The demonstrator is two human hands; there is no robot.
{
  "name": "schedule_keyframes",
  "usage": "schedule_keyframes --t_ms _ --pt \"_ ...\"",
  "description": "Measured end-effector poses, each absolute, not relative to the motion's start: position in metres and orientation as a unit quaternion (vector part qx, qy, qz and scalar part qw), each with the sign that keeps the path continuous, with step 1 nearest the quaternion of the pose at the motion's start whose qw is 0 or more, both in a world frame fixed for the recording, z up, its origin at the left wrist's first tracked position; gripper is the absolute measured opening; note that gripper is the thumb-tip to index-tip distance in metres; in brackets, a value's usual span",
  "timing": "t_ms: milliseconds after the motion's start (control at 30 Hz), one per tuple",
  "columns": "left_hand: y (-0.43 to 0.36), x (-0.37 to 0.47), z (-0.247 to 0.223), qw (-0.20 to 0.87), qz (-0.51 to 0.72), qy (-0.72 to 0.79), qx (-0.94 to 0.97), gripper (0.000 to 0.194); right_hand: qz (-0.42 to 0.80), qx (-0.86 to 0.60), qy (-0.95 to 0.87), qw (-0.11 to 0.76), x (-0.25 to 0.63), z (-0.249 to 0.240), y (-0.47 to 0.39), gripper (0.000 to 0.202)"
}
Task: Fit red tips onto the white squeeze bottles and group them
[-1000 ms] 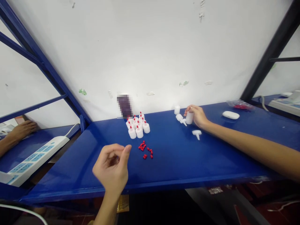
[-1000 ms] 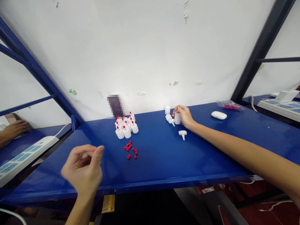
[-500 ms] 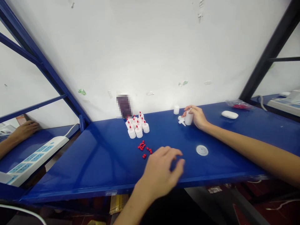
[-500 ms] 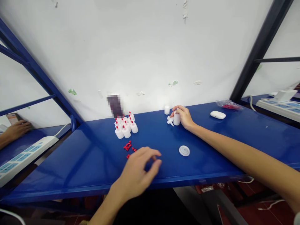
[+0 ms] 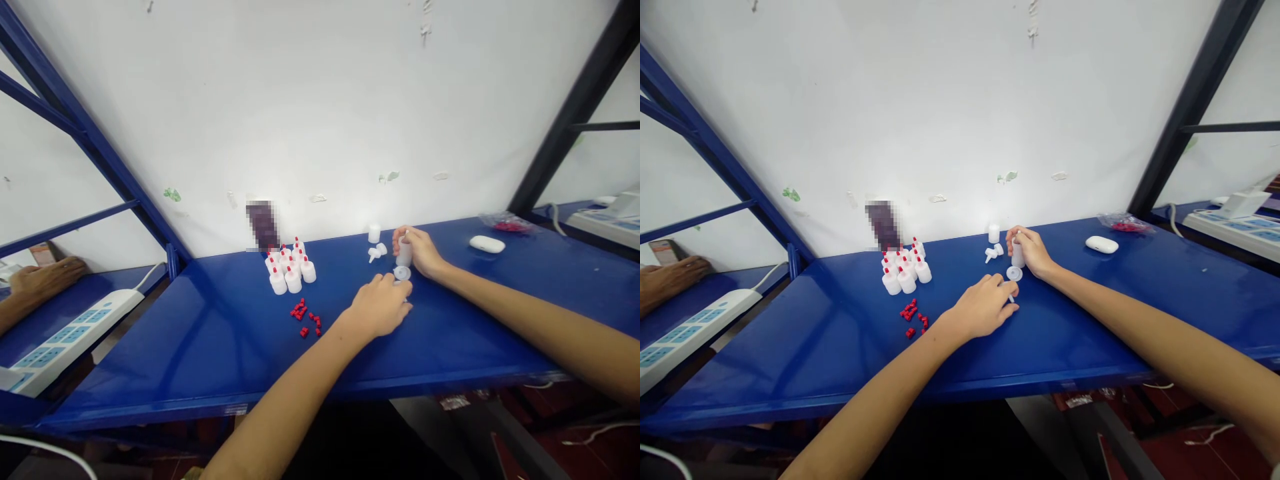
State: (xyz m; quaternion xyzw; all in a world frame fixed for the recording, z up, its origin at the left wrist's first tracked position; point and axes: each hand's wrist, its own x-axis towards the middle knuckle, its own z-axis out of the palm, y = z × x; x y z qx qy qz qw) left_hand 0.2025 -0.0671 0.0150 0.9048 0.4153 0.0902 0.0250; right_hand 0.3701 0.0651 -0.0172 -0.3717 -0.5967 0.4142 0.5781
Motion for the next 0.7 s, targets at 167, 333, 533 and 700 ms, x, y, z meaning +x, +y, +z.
schedule_keyframes --t_ms 167,333,533,700 --pt "-0.052 0.201 0.009 0.047 0.109 0.459 0.880 0.029 0.237 -0.487 -0.686 0.485 0.374 -0.006 0.062 0.034" --pt "-0.033 0.206 0.013 0.073 0.147 0.517 0.840 0.025 0.114 -0.535 -0.750 0.372 0.390 0.005 0.069 0.050" --pt "-0.007 0.205 0.012 0.110 0.225 0.568 0.784 0.036 0.139 -0.538 -0.780 0.288 0.415 0.014 0.069 0.047" --pt "0.006 0.208 0.000 0.100 0.229 0.609 0.753 0.043 0.160 -0.543 -0.777 0.274 0.422 0.024 0.061 0.042"
